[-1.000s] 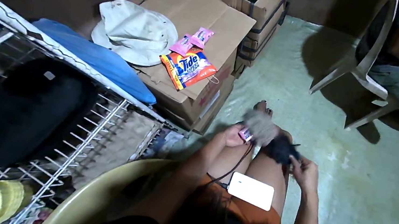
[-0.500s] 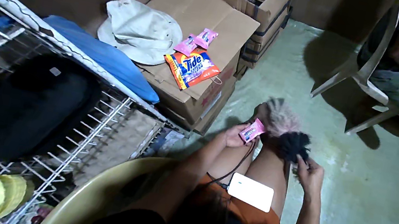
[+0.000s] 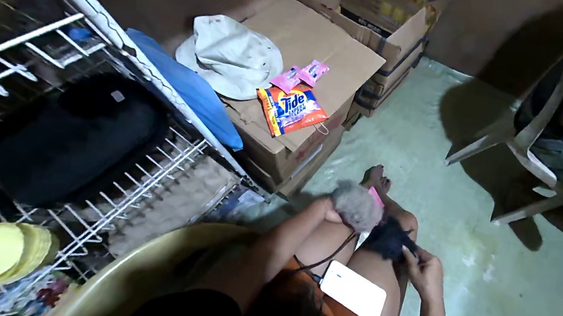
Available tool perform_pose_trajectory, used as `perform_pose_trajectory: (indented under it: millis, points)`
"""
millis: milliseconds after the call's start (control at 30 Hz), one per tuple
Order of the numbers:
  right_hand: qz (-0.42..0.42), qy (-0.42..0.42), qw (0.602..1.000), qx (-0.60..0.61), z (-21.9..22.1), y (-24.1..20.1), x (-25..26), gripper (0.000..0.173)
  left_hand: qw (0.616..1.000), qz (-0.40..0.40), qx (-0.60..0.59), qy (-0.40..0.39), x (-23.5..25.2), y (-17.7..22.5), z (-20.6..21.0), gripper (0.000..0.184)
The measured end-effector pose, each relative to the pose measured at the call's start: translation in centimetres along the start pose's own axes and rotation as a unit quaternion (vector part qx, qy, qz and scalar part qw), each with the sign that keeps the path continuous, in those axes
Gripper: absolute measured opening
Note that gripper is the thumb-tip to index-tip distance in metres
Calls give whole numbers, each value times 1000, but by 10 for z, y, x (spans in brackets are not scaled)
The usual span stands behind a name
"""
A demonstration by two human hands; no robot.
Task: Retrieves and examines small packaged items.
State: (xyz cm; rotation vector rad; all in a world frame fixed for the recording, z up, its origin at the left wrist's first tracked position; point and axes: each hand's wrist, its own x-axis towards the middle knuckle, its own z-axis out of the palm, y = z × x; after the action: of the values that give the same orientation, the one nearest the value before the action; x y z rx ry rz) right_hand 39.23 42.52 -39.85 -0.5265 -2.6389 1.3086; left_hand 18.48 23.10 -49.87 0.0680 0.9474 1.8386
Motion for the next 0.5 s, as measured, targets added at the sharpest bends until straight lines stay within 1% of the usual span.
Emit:
perform_pose_trajectory:
  millis: [33,67,100,133,167,200,233,267,300,333,400,433,467,500]
  points:
    - [55,43,997,-35,0,-1,3,35,997,-48,-9,54,-28,19,20,52]
    - [111,88,988,-65,-1,-6,6,38,994,-86,-22,61,-45,30,27,55]
    - [151,128,978,-71,-3,-11,11,40,993,-102,-34,52,-52,35,28,56]
    - [167,162,972,-40,-3,-16,14,39,993,-103,-42,42,-55,36,26,57]
    - [162,187,969,27,0,-20,15,36,994,-94,-42,38,-57,37,26,59]
    - [156,192,961,123,7,-24,15,30,996,-77,-32,34,-58,39,28,62]
    - [152,176,946,227,15,-29,12,25,998,-59,-6,32,-60,45,32,64]
    - [149,151,926,313,25,-33,9,23,998,-37,27,38,-63,55,39,63]
    - [148,131,909,367,36,-34,6,23,997,-10,54,49,-67,70,47,57]
    - [143,119,901,391,46,-31,4,23,994,22,82,67,-71,90,55,49]
    - [130,126,904,387,56,-28,5,24,978,112,138,113,-77,138,63,36]
    - [128,134,907,379,57,-26,8,24,966,171,154,120,-80,162,61,37]
    - [128,142,907,374,58,-23,10,25,949,236,172,116,-88,184,60,43]
    - [133,152,906,372,60,-20,11,25,923,305,209,106,-106,207,72,47]
